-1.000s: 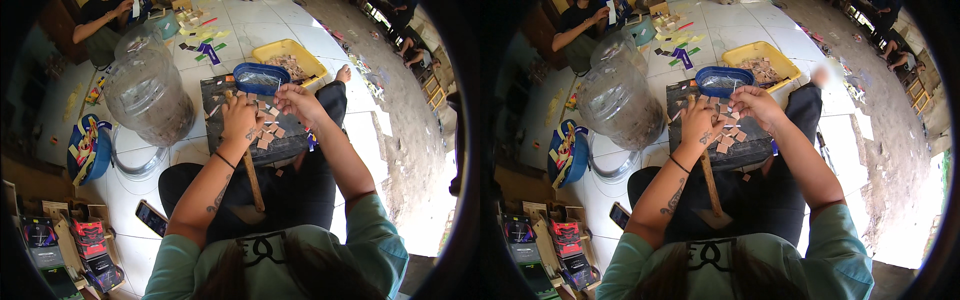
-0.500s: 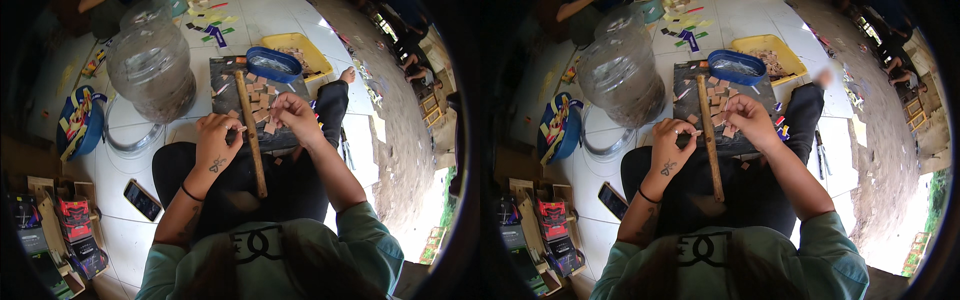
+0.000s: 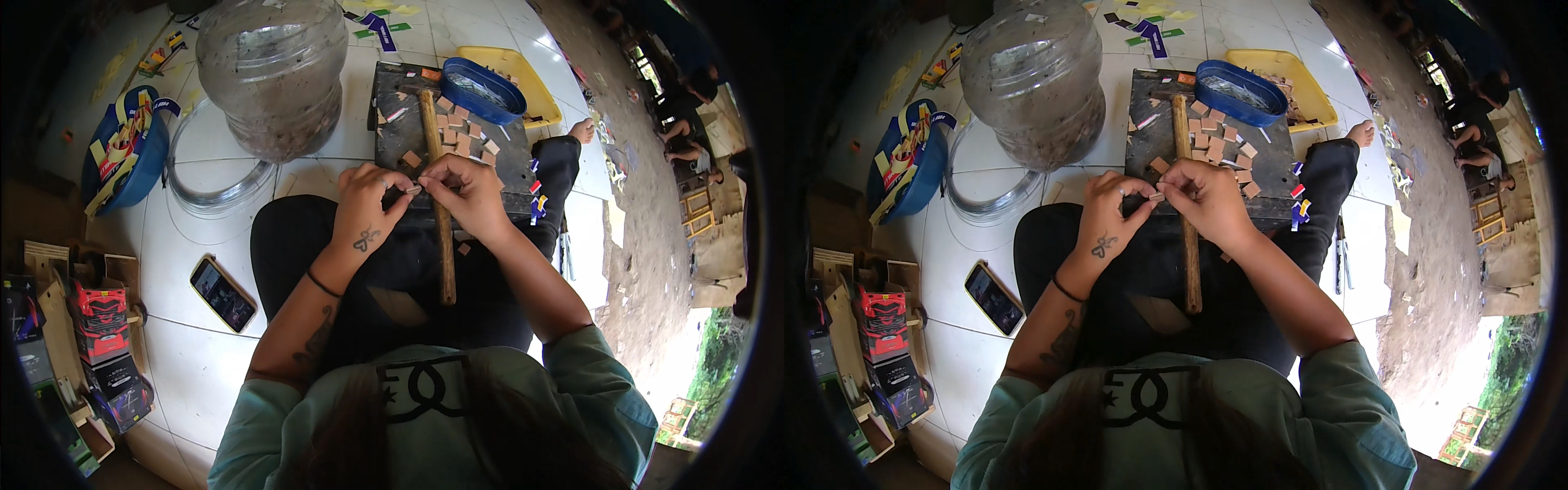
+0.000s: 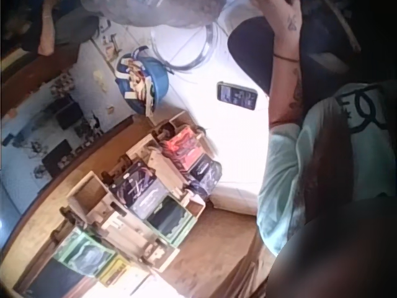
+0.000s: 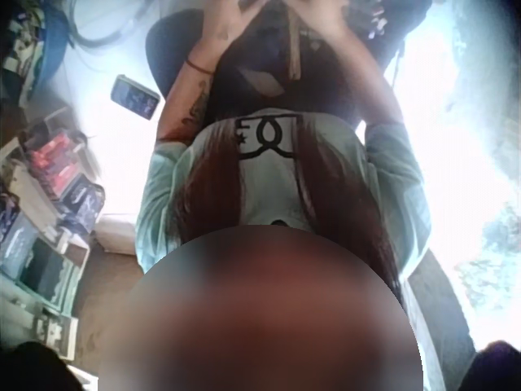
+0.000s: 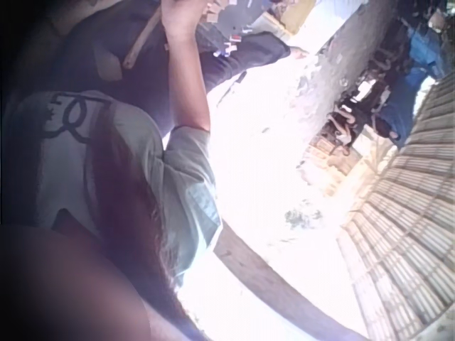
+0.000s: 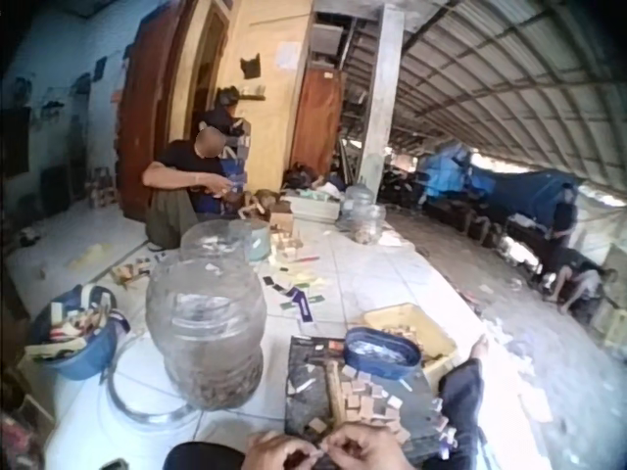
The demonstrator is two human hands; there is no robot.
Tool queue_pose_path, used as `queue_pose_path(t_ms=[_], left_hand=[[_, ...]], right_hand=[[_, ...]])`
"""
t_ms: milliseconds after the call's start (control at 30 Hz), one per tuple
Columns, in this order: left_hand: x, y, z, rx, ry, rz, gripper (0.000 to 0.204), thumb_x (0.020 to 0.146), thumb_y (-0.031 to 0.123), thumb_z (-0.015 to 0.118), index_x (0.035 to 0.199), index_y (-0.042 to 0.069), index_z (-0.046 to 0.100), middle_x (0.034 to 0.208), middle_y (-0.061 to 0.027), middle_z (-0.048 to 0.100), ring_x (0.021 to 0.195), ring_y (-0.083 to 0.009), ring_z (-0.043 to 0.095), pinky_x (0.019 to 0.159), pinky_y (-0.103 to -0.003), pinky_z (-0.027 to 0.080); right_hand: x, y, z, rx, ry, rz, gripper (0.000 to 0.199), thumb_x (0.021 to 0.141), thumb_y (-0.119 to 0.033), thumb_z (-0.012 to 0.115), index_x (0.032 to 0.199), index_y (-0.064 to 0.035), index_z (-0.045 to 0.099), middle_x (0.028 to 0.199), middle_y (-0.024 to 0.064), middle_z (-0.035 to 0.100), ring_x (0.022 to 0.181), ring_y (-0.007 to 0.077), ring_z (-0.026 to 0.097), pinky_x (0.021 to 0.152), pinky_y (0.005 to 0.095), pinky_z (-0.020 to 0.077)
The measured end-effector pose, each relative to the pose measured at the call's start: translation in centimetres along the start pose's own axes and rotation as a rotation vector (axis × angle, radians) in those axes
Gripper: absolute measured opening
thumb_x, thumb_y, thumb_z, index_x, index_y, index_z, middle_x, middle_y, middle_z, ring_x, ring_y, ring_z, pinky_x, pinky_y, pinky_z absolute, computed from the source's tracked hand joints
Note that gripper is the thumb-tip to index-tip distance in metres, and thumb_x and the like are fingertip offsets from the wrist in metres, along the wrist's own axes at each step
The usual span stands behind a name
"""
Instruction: The person sits on the floor and assembles small rectangular firework units. They place a small metal component into each unit, then use a wooden mallet to tap it into place. The person repeats this process for multiple units, placing the finished ones into a yellow tray.
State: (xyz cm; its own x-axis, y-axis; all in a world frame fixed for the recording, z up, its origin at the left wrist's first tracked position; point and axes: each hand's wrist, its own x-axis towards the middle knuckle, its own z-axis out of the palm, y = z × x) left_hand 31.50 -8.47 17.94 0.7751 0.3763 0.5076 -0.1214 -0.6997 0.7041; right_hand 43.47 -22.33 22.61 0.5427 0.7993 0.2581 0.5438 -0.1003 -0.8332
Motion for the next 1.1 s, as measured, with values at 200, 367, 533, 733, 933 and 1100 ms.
queue_pose_path(t_ms=[200, 367, 533, 733, 933, 1100], left_hand=[[0.0, -0.2, 0.2, -0.013, 0.002, 0.021, 0.014, 0.074, 0.011, 0.075, 0.085, 0.010, 0.067, 0.084, 0.0019, 0.069, 0.087, -0.0187, 0.060, 0.089, -0.037, 0.036], [0.0, -0.2, 0.2, -0.006, 0.004, 0.029, 0.013, 0.074, 0.011, 0.075, 0.085, 0.011, 0.067, 0.084, 0.0023, 0.069, 0.087, -0.0181, 0.059, 0.089, -0.036, 0.035], [0.1, 0.1, -0.2, -0.001, -0.030, 0.012, 0.014, 0.074, 0.011, 0.075, 0.086, 0.009, 0.068, 0.085, 0.0006, 0.069, 0.088, -0.0196, 0.060, 0.090, -0.037, 0.037], [0.6, 0.6, 0.3, -0.038, 0.044, 0.018, 0.010, 0.075, 0.010, 0.074, 0.083, 0.007, 0.068, 0.082, -0.0022, 0.067, 0.083, -0.0227, 0.061, 0.083, -0.037, 0.041], [0.6, 0.5, 1.1, -0.189, 0.074, 0.041, 0.007, 0.078, 0.005, 0.070, 0.082, 0.002, 0.065, 0.079, -0.0098, 0.062, 0.074, -0.0303, 0.060, 0.070, -0.038, 0.046], [0.4, 0.7, 1.5, -0.172, 0.127, 0.065, 0.005, 0.081, 0.004, 0.068, 0.081, 0.000, 0.065, 0.081, -0.0113, 0.063, 0.076, -0.0305, 0.061, 0.071, -0.038, 0.048]], right_hand=[[0.1, 0.1, 0.1, -0.012, -0.006, -0.017, 0.004, 0.083, -0.001, 0.067, 0.086, 0.0003, 0.065, 0.073, 0.0063, 0.068, 0.060, 0.0086, 0.061, 0.057, 0.0241, 0.0477], [0.1, -0.6, -0.1, -0.125, -0.020, -0.071, 0.005, 0.082, -0.001, 0.067, 0.086, -0.0003, 0.064, 0.074, 0.0084, 0.067, 0.061, 0.0145, 0.064, 0.057, 0.0269, 0.0489], [0.4, -1.2, -0.5, -0.254, -0.084, -0.157, 0.007, 0.080, -0.001, 0.068, 0.085, -0.0004, 0.063, 0.075, 0.0110, 0.064, 0.063, 0.0226, 0.065, 0.058, 0.0313, 0.0496], [0.5, -1.4, -0.3, -0.204, -0.099, -0.032, 0.002, 0.082, -0.002, 0.068, 0.083, -0.0013, 0.066, 0.079, 0.0072, 0.066, 0.068, 0.0164, 0.062, 0.062, 0.0277, 0.0481], [-1.6, -2.4, -0.7, -0.594, 0.160, -0.168, 0.043, 0.079, -0.024, 0.076, 0.107, -0.0004, 0.056, 0.105, 0.0159, 0.060, 0.083, 0.0343, 0.063, 0.074, 0.0415, 0.0518], [-6.7, -1.6, 0.6, -0.634, -0.028, 0.273, 0.065, 0.082, -0.027, 0.073, 0.128, 0.0010, 0.036, 0.097, 0.0244, 0.061, 0.083, 0.0406, 0.065, 0.074, 0.0447, 0.0525]])
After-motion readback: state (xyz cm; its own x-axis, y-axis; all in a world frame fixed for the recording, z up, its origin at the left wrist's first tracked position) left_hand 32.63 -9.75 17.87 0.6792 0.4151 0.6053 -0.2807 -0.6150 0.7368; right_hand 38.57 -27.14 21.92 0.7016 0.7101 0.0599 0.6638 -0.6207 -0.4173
